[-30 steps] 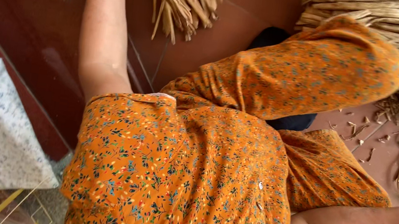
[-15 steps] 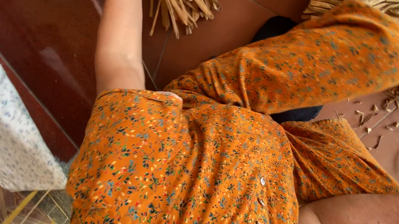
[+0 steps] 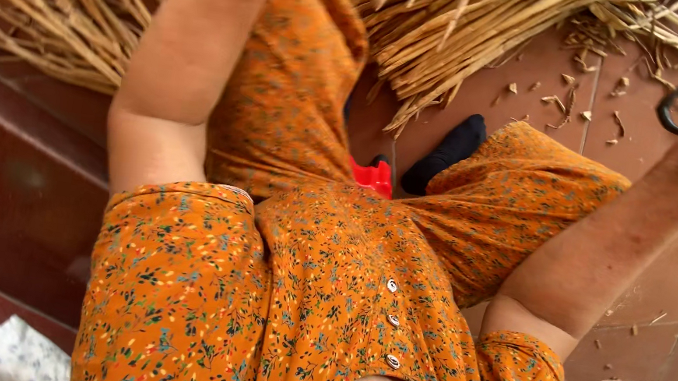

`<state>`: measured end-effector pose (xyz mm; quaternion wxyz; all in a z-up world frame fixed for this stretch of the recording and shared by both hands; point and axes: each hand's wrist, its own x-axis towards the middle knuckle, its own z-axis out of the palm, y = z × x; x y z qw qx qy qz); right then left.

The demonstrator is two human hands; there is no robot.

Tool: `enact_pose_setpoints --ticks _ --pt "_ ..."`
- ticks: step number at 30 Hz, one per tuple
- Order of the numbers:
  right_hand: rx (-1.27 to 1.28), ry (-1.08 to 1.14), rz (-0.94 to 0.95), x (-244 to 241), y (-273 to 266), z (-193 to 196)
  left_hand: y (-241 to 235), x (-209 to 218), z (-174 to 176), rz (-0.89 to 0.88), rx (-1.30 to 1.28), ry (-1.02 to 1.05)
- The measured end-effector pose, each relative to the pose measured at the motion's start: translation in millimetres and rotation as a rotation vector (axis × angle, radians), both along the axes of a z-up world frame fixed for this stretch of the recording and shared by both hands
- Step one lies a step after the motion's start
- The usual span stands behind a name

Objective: The person sits on the floor and uses shears to trim dried plant stems to uniform lengths. They gather the trimmed pieces into a bundle and continue cutting additional stems from a larger pile.

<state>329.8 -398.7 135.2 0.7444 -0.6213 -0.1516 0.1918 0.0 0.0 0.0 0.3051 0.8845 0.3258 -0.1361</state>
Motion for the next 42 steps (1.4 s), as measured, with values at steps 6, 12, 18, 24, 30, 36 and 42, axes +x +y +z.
enact_pose_setpoints --ticks 6,12,18,24,30,36,42 --pt "0.112 -0.02 0.039 7 14 -1 7 64 -31 -0.11 0.044 0.069" --pt "0.143 0.015 0.084 -7 22 16 -14 87 -42 0.17 0.135 -0.307" --pt "0.105 -0.057 0.05 -32 38 40 -27 113 -45 0.196 0.12 -0.061" --pt "0.06 -0.092 0.053 -37 42 50 -14 121 -69 0.341 -0.057 -0.011" --pt "0.076 -0.087 0.02 -41 45 50 -2 128 -87 0.215 0.106 0.04" --pt "0.047 -0.065 0.024 -47 49 55 8 138 -103 0.339 -0.067 -0.158" --pt "0.053 -0.06 0.005 -49 54 60 23 136 -43 0.688 -0.632 -0.204"
